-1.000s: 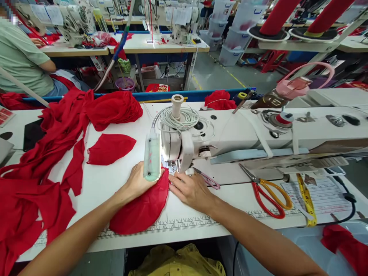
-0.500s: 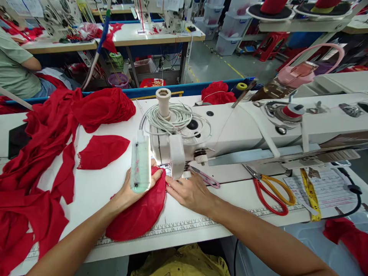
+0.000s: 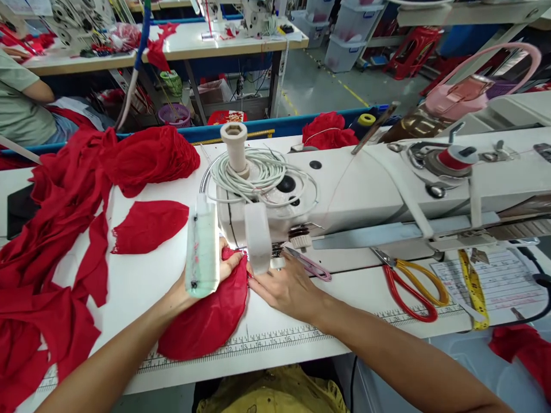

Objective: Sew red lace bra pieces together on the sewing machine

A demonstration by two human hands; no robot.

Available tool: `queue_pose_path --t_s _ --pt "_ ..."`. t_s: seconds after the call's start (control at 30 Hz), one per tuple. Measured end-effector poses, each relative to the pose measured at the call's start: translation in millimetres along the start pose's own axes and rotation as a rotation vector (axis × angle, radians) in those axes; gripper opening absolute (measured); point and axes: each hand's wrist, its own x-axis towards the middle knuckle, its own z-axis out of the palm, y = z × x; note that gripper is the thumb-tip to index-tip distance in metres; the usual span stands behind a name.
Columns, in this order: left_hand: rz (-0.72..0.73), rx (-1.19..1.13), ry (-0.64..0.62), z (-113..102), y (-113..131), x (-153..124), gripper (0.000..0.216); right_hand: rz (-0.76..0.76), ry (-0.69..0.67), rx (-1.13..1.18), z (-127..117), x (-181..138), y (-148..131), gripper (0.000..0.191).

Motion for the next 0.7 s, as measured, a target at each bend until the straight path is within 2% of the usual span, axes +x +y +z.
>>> queue_pose_path --t_s 0.3,0.53,0.7 --pt "-0.011 -0.007 -0.034 -5.5 4.2 -1.3 0.039 0.034 -0.012 0.03 0.3 0.0 -0.1 0.025" --pt "-0.029 0.093 -0.057 -5.9 2.6 3.4 0.034 0.018 0.001 -0.059 0.8 -0.3 0.0 0.032" --pt "-0.032 0.065 -0.079 -8.6 4.6 4.0 0.032 0.033 0.032 -0.049 2.5 -0.7 2.2 0.032"
